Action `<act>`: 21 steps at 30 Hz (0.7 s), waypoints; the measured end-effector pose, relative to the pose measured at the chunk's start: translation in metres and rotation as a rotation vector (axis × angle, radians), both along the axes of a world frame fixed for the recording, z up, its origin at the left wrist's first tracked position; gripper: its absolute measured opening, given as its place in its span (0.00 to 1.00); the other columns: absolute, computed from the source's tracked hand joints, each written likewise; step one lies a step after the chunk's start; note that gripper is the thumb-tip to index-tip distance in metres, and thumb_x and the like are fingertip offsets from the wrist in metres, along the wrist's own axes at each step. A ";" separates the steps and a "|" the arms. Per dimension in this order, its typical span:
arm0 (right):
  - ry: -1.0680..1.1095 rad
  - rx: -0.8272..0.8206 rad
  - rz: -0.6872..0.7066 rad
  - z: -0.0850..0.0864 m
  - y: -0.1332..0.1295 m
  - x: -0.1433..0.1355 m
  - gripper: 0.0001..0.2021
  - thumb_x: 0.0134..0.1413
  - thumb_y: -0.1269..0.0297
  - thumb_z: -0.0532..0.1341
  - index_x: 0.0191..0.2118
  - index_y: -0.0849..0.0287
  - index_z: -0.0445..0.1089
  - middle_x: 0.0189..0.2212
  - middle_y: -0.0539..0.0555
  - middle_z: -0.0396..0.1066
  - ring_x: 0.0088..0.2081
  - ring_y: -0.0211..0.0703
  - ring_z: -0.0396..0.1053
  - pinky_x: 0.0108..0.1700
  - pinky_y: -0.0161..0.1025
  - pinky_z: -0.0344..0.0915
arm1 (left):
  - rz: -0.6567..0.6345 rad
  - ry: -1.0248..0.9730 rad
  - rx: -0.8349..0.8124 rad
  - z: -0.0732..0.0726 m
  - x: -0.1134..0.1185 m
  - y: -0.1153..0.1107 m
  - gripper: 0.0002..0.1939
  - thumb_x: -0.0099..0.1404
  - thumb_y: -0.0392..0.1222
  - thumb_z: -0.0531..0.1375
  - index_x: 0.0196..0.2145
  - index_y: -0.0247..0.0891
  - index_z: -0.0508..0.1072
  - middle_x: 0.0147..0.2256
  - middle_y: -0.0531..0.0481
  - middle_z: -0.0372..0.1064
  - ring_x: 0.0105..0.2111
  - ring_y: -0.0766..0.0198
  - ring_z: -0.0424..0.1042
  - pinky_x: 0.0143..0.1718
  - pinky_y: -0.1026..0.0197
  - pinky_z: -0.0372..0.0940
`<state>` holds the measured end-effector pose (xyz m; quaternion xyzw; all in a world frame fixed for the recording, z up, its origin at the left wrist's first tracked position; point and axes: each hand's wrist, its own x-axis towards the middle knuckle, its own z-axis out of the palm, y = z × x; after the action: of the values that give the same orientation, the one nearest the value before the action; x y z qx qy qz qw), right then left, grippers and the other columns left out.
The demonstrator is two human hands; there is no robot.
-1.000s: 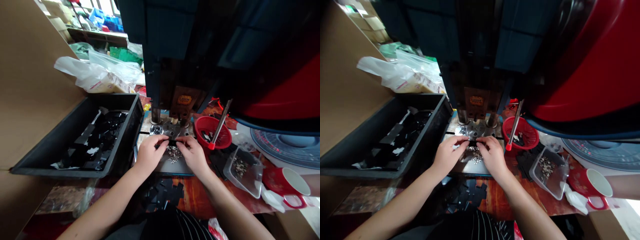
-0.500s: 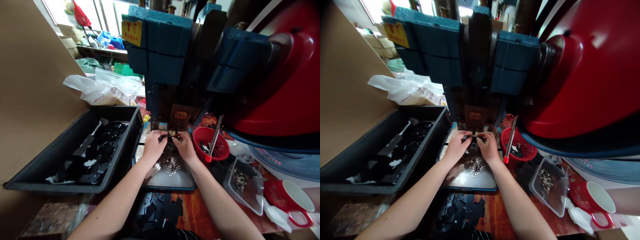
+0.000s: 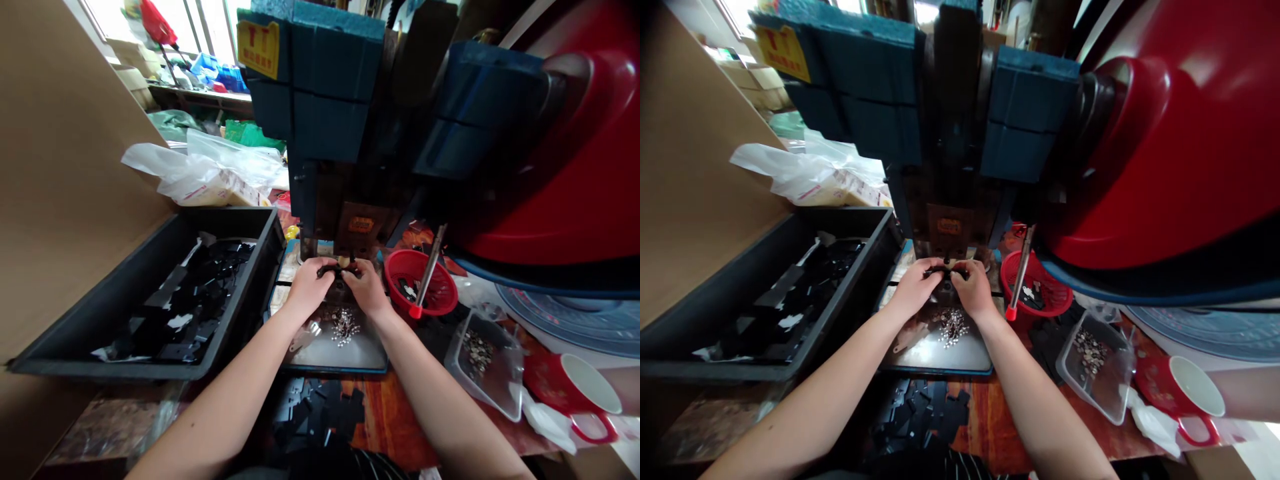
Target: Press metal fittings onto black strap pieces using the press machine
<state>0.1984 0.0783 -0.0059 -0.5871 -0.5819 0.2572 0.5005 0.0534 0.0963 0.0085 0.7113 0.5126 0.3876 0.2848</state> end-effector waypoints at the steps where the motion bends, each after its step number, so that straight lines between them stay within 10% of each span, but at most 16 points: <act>1: -0.001 0.001 -0.004 0.000 0.001 0.000 0.10 0.46 0.61 0.58 0.33 0.59 0.71 0.36 0.54 0.67 0.41 0.45 0.65 0.48 0.44 0.62 | 0.001 0.006 0.005 0.001 0.001 0.000 0.14 0.58 0.32 0.55 0.41 0.38 0.75 0.41 0.48 0.74 0.45 0.58 0.71 0.51 0.55 0.63; 10: 0.004 0.040 -0.030 0.010 -0.047 0.018 0.11 0.55 0.58 0.57 0.39 0.58 0.69 0.38 0.54 0.68 0.39 0.42 0.67 0.39 0.38 0.65 | 0.010 0.262 0.134 0.028 -0.045 -0.052 0.09 0.63 0.39 0.54 0.40 0.43 0.73 0.41 0.50 0.71 0.44 0.57 0.68 0.48 0.53 0.62; 21: -0.423 -0.007 -0.021 -0.017 -0.117 0.053 0.09 0.60 0.63 0.54 0.37 0.57 0.71 0.36 0.54 0.73 0.41 0.45 0.68 0.46 0.43 0.62 | -0.199 0.568 -0.008 0.004 -0.072 -0.097 0.06 0.62 0.41 0.57 0.36 0.42 0.72 0.39 0.49 0.67 0.41 0.55 0.66 0.43 0.52 0.62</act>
<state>0.2511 -0.0383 -0.0229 -0.6359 -0.6668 0.1251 0.3680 -0.0188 -0.0004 0.0123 0.8368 0.5011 0.1414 0.1692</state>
